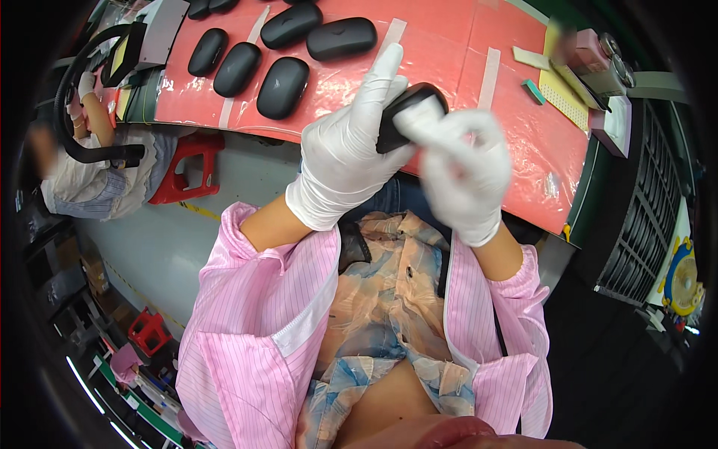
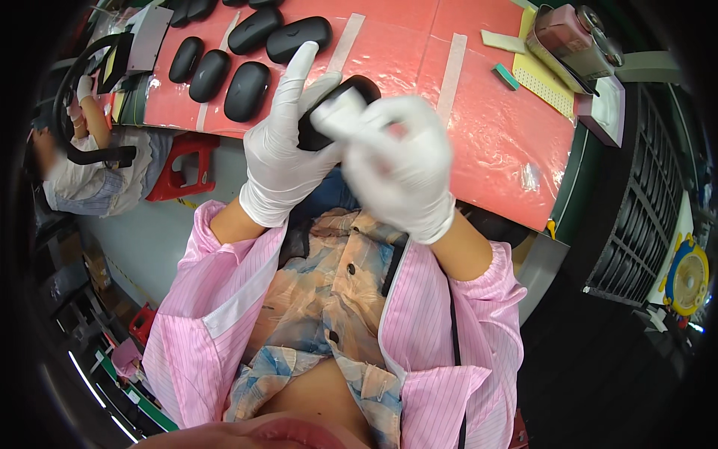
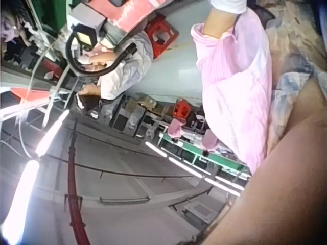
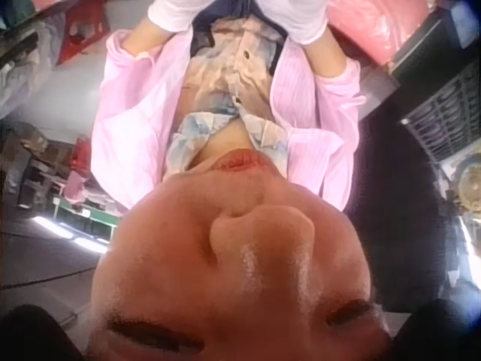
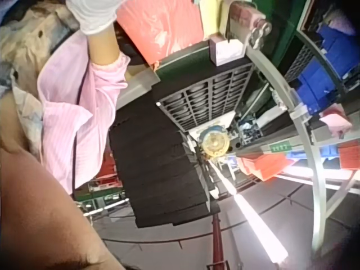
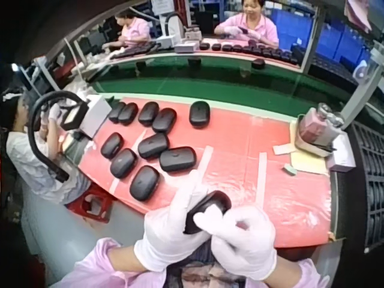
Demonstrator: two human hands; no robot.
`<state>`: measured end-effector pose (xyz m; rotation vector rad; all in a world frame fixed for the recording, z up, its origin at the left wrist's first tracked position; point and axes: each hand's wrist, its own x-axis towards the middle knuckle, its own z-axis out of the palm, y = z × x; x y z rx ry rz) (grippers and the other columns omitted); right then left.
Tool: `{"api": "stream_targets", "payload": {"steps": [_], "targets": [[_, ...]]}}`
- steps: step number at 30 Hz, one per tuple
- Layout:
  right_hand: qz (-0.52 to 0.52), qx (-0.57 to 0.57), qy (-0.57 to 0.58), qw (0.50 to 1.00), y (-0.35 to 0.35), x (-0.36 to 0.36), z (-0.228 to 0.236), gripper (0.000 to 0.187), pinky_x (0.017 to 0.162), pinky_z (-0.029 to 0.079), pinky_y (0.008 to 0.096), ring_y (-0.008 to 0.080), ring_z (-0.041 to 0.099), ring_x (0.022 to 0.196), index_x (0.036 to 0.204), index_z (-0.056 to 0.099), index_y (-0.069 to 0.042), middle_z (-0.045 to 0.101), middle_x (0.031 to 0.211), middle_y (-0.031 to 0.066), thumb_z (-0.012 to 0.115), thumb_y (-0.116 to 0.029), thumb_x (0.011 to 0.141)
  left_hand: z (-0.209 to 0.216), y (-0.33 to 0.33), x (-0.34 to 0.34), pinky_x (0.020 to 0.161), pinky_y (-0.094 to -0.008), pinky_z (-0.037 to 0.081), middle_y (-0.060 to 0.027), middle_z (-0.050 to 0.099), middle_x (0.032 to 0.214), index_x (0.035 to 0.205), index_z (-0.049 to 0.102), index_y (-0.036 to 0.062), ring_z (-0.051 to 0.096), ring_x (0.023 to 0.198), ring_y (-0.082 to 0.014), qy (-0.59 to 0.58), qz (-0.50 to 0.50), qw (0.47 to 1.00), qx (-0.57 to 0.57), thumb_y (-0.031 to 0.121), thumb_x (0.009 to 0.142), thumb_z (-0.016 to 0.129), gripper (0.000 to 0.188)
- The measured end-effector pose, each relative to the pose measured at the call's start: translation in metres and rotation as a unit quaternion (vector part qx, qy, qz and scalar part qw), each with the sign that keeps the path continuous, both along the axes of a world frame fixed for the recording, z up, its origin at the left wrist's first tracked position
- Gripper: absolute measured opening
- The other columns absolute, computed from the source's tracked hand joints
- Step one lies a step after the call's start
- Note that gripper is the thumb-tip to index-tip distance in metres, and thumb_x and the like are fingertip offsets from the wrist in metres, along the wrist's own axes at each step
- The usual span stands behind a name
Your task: Cleaning and inspecting electronic earbud charging cases with a cloth.
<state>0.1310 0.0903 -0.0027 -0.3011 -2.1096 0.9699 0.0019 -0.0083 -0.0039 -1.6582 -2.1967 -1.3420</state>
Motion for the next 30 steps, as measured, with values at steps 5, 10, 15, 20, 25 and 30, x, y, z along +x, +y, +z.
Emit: {"api": "stream_targets", "payload": {"steps": [5, 10, 15, 20, 25, 30], "targets": [[-0.068, 0.043, -0.057, 0.995, -0.001, 0.003, 0.002, 0.041, 0.073, 0.046, 0.0283, 0.0169, 0.057, 0.079, 0.109, 0.072, -0.008, 0.056, 0.084, 0.0062, 0.060, 0.009, 0.074, 0.006, -0.005, 0.001, 0.072, -0.0253, 0.055, -0.0072, 0.072, 0.103, 0.144, 0.039, 0.0054, 0.071, 0.084, -0.0186, -0.034, 0.000, 0.999, -0.023, 0.007, 0.070, 0.082, 0.085], [-0.007, -0.258, -0.048, 0.965, 0.015, 0.000, -0.017, 0.027, 0.087, 0.044, 0.0241, 0.0115, 0.057, 0.095, 0.117, 0.065, 0.002, 0.063, 0.104, 0.0074, 0.056, 0.001, 0.092, 0.012, -0.007, 0.002, 0.089, -0.0310, 0.052, -0.0088, 0.067, 0.112, 0.138, 0.045, 0.0032, 0.064, 0.103, -0.0156, -0.364, -0.064, 0.929, -0.024, 0.003, 0.072, 0.078, 0.074], [-0.060, -0.301, 0.087, 0.948, 0.026, -0.016, 0.004, 0.033, 0.074, 0.047, 0.0269, 0.0142, 0.060, 0.081, 0.116, 0.067, -0.005, 0.065, 0.094, 0.0056, 0.059, 0.003, 0.084, 0.011, -0.007, -0.006, 0.085, -0.0265, 0.050, -0.0028, 0.063, 0.107, 0.123, 0.056, 0.0022, 0.061, 0.098, -0.0127, -0.823, -0.119, 0.555, -0.003, 0.024, 0.091, 0.059, 0.039], [0.125, 0.128, -0.119, 0.977, 0.002, -0.003, 0.012, 0.038, 0.070, 0.050, 0.0331, 0.0221, 0.060, 0.075, 0.103, 0.071, -0.005, 0.059, 0.080, 0.0089, 0.058, 0.008, 0.070, 0.005, -0.003, -0.013, 0.077, -0.0294, 0.054, -0.0057, 0.063, 0.104, 0.114, 0.057, 0.0047, 0.064, 0.091, -0.0153, -0.853, -0.088, 0.509, 0.073, 0.040, 0.097, 0.050, 0.039], [0.030, -0.029, 0.024, 0.999, 0.030, -0.004, -0.025, 0.044, 0.065, 0.050, 0.0291, 0.0187, 0.060, 0.072, 0.104, 0.073, -0.010, 0.062, 0.082, 0.0037, 0.059, 0.010, 0.068, 0.014, -0.004, -0.005, 0.077, -0.0295, 0.054, -0.0057, 0.063, 0.101, 0.112, 0.057, 0.0031, 0.063, 0.089, -0.0153, -0.851, -0.115, 0.509, 0.063, 0.035, 0.098, 0.050, 0.035], [0.064, 0.077, 0.041, 0.994, -0.004, -0.004, -0.035, 0.036, 0.062, 0.044, 0.0289, 0.0167, 0.054, 0.070, 0.093, 0.073, -0.011, 0.055, 0.082, 0.0017, 0.070, 0.011, 0.065, 0.007, 0.002, -0.005, 0.076, -0.0301, 0.053, -0.0045, 0.063, 0.095, 0.106, 0.057, 0.0053, 0.063, 0.087, -0.0166, -0.853, -0.095, 0.494, 0.138, 0.036, 0.098, 0.050, 0.032]]}}
